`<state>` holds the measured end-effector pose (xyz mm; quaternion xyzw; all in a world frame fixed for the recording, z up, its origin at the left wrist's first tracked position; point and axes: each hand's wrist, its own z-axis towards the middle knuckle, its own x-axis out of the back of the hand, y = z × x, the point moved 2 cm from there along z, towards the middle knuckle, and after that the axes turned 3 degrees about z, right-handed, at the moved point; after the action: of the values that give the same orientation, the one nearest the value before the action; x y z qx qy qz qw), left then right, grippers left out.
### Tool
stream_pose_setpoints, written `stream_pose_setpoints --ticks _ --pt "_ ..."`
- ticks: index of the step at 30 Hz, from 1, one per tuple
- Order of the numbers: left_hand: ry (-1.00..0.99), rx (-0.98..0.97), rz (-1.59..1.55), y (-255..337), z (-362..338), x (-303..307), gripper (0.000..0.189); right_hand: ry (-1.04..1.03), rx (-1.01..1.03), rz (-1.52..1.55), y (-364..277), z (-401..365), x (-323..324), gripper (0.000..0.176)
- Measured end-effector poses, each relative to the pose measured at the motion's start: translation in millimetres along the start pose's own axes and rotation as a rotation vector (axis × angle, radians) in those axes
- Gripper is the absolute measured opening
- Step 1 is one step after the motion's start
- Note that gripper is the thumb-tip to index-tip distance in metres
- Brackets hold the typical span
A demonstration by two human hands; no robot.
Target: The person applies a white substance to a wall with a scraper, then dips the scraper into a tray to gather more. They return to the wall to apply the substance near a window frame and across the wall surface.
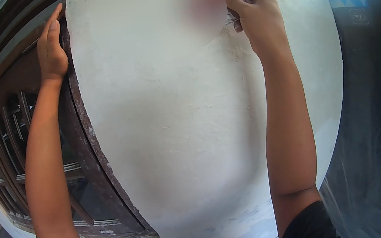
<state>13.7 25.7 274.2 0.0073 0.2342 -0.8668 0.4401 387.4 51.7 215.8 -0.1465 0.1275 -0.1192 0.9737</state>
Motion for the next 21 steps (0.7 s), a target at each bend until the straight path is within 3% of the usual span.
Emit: stream_pose_setpoints --ticks 3,6,8,12,14,16,18,21 --pt "0.009 -0.004 -0.008 2 0 -1 0.058 -0.148 0.026 0.128 -18 -18 -24 0.038" --pt "-0.007 0.0 -0.006 1 0 1 0.057 -0.329 -0.034 0.051 -31 -35 -54 0.042" --pt "-0.029 -0.001 0.002 0 -3 3 0.057 -0.248 0.012 -0.073 -18 -35 -50 0.038" --pt "-0.033 0.049 -0.028 10 -15 10 0.057 -0.02 -0.098 0.105 -3 -33 4 0.03" --pt "0.006 0.107 -0.16 17 -24 10 0.059 -0.031 -0.097 0.187 -6 -43 0 0.026" --pt "0.012 0.155 -0.185 35 -37 10 0.062 -0.232 -0.094 0.178 -22 -59 -28 0.029" --pt "0.069 0.159 -0.209 47 -52 10 0.063 -0.295 -0.061 -0.002 -22 -68 -53 0.032" --pt "-0.018 0.151 -0.158 75 -83 11 0.071 -0.171 -0.036 -0.07 0 -63 -31 0.035"
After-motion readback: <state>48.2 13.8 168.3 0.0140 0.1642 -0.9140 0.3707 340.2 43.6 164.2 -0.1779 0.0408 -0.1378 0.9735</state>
